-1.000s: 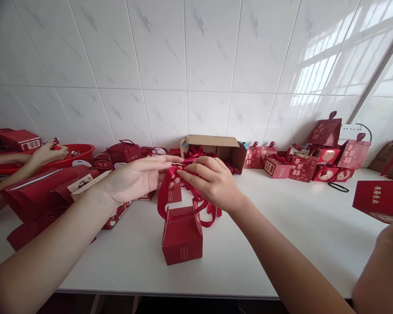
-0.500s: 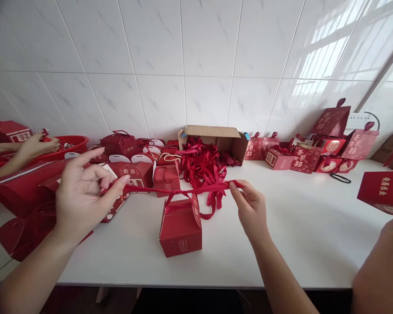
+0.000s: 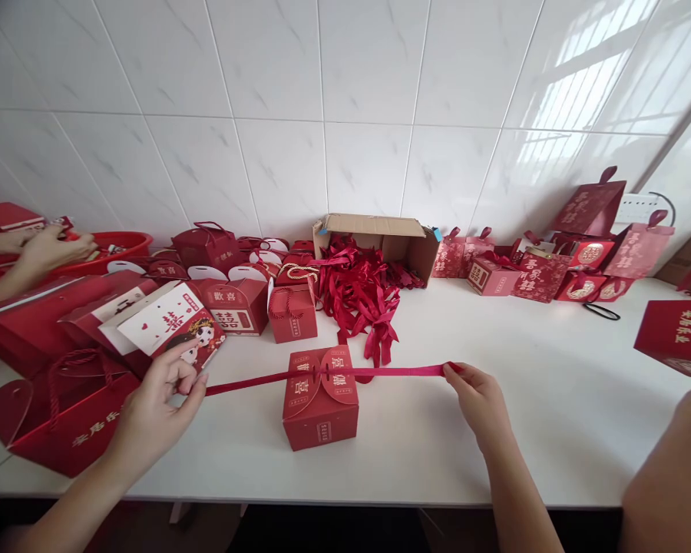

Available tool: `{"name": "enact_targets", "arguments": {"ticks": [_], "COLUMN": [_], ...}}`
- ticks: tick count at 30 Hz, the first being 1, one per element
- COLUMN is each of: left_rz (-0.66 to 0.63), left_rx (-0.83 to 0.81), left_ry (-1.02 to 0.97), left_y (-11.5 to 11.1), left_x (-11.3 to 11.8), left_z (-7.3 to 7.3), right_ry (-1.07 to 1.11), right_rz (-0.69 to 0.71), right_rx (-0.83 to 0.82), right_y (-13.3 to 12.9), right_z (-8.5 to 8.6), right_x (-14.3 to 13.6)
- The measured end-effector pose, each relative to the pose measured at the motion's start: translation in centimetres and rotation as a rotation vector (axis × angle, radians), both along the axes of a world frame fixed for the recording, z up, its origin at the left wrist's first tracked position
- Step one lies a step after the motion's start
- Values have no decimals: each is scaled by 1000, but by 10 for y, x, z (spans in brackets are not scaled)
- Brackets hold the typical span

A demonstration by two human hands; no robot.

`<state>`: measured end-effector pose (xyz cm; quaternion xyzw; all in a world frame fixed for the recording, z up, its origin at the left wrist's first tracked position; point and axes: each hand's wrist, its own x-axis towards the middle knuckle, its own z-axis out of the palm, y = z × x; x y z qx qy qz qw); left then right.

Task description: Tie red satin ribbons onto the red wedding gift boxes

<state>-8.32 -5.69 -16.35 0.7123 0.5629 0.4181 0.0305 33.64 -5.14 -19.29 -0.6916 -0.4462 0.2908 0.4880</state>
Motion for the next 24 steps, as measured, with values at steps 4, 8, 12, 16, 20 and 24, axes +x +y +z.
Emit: {"name": "enact_targets", "arguments": {"ticks": [4,8,12,16,20,24], "left_rz": [-18,-17,-145,-309,-375,-376], "left_rx": [-7,112,15,-94,-124,-159], "left_ry": [91,75,-72,-136,-148,-183], "left_y": [0,3,3,3,5,6], "left_x": [-5,8,42,83,102,100], "left_z": [-6,2,17,25,23,20], "right_ry": [-77,-144,-209,-311,-330,-313], "right_rz": [85,58,225,758,1006,992], "right_rx": [-110,-46,203,353,319,295], "right_y": [-2,6,7,4,12,19], "right_z": [-3,2,24,51,60,58], "right_x": [6,-1,-32,-74,-96,-100]}}
